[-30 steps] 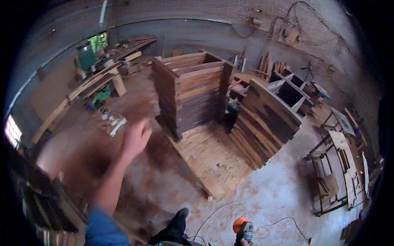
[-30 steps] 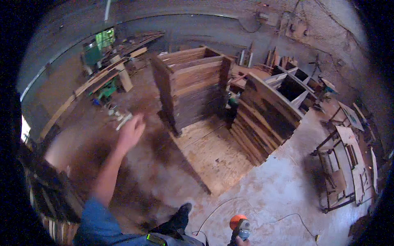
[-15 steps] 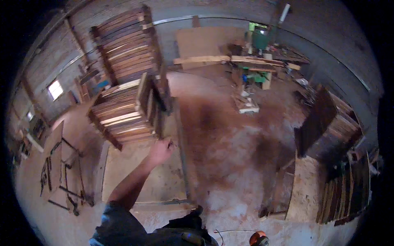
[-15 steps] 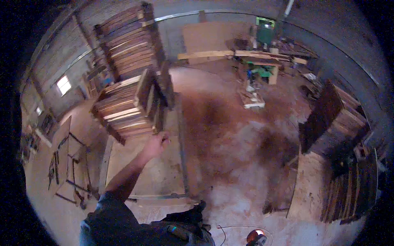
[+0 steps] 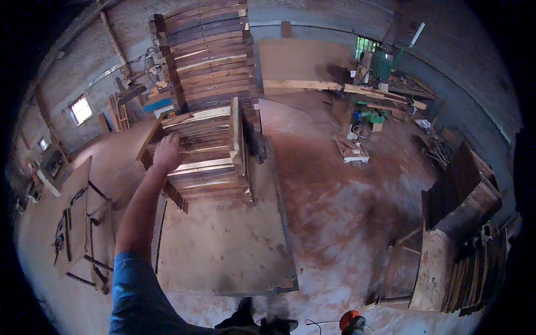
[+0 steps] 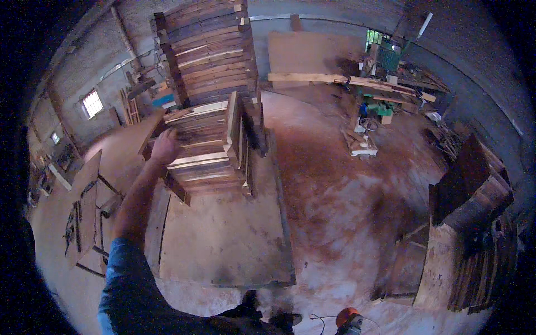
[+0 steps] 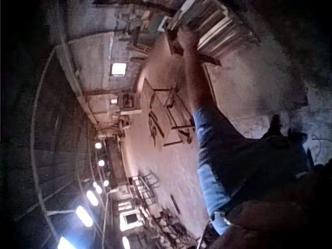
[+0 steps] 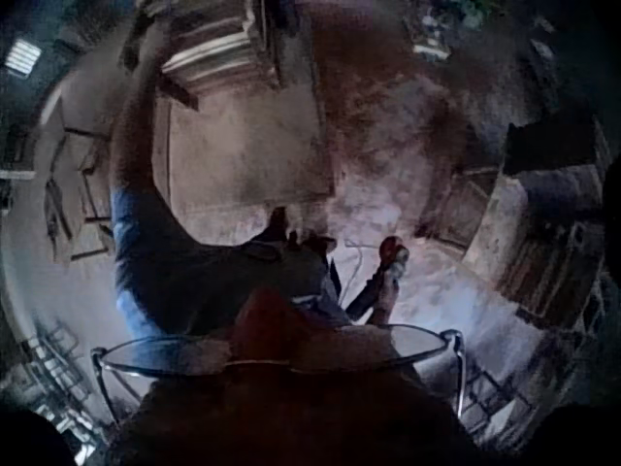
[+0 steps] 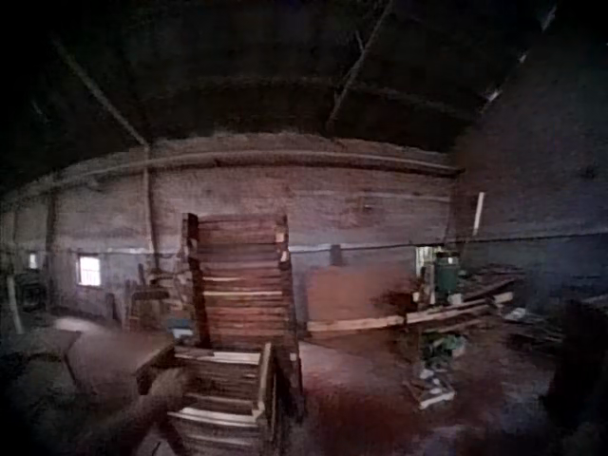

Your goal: The person repeatedly picks up wooden frames from a stack, places them on a workbench, and sands their surfaces and edges with an orbital sander. After sanding, the person returns each frame to the stack and repeats the process with the next frame.

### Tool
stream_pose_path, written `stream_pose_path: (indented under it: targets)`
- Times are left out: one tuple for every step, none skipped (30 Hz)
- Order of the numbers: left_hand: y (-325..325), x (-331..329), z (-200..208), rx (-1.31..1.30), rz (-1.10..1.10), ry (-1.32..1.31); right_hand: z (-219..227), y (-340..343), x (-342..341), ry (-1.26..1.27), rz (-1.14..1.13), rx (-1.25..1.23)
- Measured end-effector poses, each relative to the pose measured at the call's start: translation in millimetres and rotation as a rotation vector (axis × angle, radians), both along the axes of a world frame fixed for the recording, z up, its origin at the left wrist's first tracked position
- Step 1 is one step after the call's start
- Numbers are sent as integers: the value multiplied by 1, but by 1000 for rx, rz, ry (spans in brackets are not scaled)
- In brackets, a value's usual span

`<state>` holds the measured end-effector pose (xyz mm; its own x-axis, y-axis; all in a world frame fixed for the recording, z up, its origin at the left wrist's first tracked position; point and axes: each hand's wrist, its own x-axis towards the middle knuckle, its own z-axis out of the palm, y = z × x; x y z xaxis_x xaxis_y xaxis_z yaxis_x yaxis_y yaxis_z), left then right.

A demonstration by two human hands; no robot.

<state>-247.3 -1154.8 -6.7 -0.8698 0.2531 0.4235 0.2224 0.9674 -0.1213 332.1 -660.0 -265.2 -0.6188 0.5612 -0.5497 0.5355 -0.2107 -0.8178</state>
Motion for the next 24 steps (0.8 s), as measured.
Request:
stream_pose_path:
  targets:
    - [-9,-16,-4,-20,-13,-13,2,-12,-5,-6,-6,4]
    - [-18,-31,-7,-55,-38,-40,3,-25,-8,-13,-16,7]
    - [-25,-46,-11,-91,-64,-65,4,-37,-11,-17,-23,12]
    - [-30,-59,-13,-127,-91,-89,6,-50,-12,-26,-33,18]
    - [-33,-69,-16,-89,-137,-125,7,-63,-13,-34,-46,21]
    - [-37,-78,-18,-52,-182,-161,9,-76,-12,-42,-59,26]
    - [-38,-84,-18,-13,-225,-196,11,-87,-10,-56,-74,35]
    - [-40,-89,-17,-30,-247,-206,11,-99,0,-71,-87,41]
    - [-40,-90,-12,-49,-268,-217,12,-110,7,-94,-105,49]
    - [-40,-89,-7,-68,-286,-227,12,-120,19,-106,-115,60]
    - [-36,-82,3,-74,-269,-261,14,-128,31,-121,-133,70]
    - [-30,-73,14,-81,-253,-299,13,-135,42,-129,-142,76]
    - [-29,-64,25,-90,-234,-335,14,-140,49,-133,-147,72]
    - [-31,-57,28,-44,-295,-308,15,-143,54,-138,-157,72]
    - [-33,-45,28,-1,-356,-287,20,-142,51,-144,-158,36]
    - [-34,-34,26,43,-413,-267,24,-141,45,-145,-160,1]
    - [-36,-21,22,49,-514,-223,27,-138,43,-154,-159,-40]
    - [-30,1,20,44,-499,-224,34,-135,43,-101,-197,-63]
    - [-18,30,17,44,-496,-240,44,-131,45,-62,-247,-78]
    - [-16,55,7,21,-478,-258,43,-131,41,-23,-286,-113]
    - [-15,74,-16,20,-535,-247,45,-129,38,18,-332,-139]
    - [-36,107,-34,-1,-537,-244,43,-128,27,17,-304,-172]
    - [-34,141,-52,-17,-558,-231,42,-121,19,30,-301,-184]
    - [-24,175,-67,-28,-588,-209,37,-114,19,30,-282,-179]
